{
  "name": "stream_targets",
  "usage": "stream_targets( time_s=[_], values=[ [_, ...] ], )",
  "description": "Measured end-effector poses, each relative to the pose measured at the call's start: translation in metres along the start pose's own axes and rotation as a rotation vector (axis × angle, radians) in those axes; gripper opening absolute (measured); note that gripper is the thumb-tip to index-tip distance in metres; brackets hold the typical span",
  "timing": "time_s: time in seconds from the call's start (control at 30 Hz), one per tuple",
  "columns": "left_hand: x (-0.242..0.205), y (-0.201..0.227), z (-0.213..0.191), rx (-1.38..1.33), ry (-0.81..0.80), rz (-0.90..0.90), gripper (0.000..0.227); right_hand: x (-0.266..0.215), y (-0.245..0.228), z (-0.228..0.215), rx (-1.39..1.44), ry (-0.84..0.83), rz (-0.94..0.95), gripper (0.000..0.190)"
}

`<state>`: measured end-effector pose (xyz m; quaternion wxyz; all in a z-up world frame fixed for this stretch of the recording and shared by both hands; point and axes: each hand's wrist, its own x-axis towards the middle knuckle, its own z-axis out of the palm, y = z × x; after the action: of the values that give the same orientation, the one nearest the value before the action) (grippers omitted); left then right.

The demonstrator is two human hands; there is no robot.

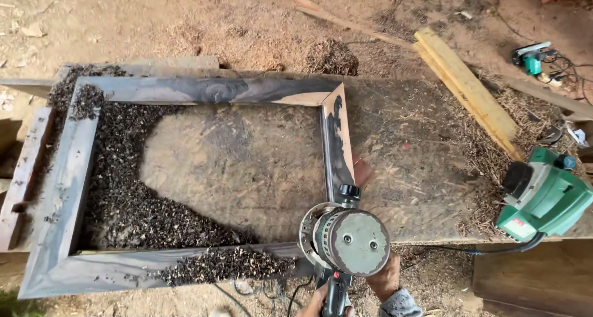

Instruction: Using a power wood router to shape the inner edges of a wooden frame.

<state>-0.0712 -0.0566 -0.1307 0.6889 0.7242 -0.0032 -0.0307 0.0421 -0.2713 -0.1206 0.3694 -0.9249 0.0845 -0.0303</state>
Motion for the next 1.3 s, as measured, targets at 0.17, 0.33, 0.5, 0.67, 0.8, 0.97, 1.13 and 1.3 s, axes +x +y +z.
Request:
stream_targets(
  time_s=[0.17,0.33,0.5,0.67,0.8,0.97,1.13,1.3],
  values=[
    [0.038,0.105,-0.043,0.015,0.059,0.016,0.057,-0.015,0.0,0.013,0.462,0.043,-0.071,0.04],
    [0.063,0.163,-0.062,-0.207,0.087,-0.173,0.055,-0.005,-0.093,-0.037,0.64,0.029,-0.097,0.061],
    [0.08,0.191,-0.125,-0.275,0.099,-0.133,0.053,-0.032,-0.13,-0.037,0.182,0.069,-0.295,0.065],
    [0.087,0.22,-0.222,-0.129,0.132,-0.075,0.049,-0.036,-0.182,0.026,-0.322,-0.009,-0.715,0.079],
    [0.062,0.221,-0.31,-0.067,0.177,-0.02,0.046,-0.009,-0.202,0.057,-0.391,0.053,-0.703,0.115],
    [0.037,0.234,-0.396,0.013,0.354,-0.049,0.051,0.01,-0.19,0.048,-0.8,-0.457,-0.307,0.125],
    [0.009,0.242,-0.441,0.096,0.532,-0.04,0.042,0.063,-0.149,-0.004,-0.954,-0.508,-0.325,0.121],
    [-0.015,0.25,-0.457,0.096,0.664,-0.043,0.044,0.071,-0.136,-0.037,-0.902,-0.358,-0.35,0.114]
  ],
)
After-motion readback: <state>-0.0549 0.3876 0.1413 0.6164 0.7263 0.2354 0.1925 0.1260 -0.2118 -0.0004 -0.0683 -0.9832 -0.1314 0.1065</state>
